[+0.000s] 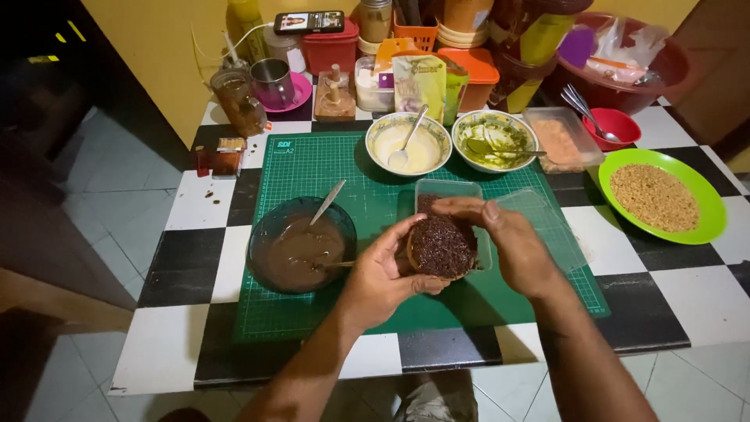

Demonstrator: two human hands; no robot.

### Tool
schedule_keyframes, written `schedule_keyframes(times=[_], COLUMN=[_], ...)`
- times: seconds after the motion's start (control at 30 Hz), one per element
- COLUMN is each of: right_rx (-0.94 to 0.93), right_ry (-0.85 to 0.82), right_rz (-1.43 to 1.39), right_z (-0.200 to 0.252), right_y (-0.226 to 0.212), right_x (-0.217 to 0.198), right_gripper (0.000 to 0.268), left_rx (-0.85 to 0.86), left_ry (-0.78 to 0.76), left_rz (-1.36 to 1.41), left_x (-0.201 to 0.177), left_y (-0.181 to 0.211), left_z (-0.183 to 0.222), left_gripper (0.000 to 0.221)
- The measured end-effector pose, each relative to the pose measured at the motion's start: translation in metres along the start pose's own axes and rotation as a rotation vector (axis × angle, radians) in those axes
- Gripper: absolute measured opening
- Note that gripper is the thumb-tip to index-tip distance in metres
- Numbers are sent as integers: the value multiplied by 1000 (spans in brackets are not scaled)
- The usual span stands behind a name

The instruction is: Decorating a donut by spreading chocolate glaze with a spoon and dipping it in chocolate sprinkles.

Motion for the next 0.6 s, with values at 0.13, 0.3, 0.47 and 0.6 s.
schedule_keyframes(times=[0.13,0.3,0.47,0.6], right_rx=[10,51,122,129], right_ry=[-13,32,196,207], right_rz=[-46,-31,146,475], right_z=[-1,-1,-1,-5], right_y=[9,12,38,47], right_x=[-6,-16,-55,-62], right_gripper=[91,91,75,25], left_rx=[0,3,5,-22], left_ry=[-1,10,17,70], left_rz=[-1,20,-20,-73], left_x=[2,4,-4,-17], left_y=[3,8,20,38], left_z=[0,-4,-11,-21], left_gripper=[90,89,88,91])
Point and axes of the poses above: each hand's wrist, its own z-axis away from the middle knuckle, its own x-axis out of the palm, y = z × x, the point moved 10 cm from there along -z, towards the middle knuckle, and after that the axes turned 14 degrees about -z, right-handed, at the moved point
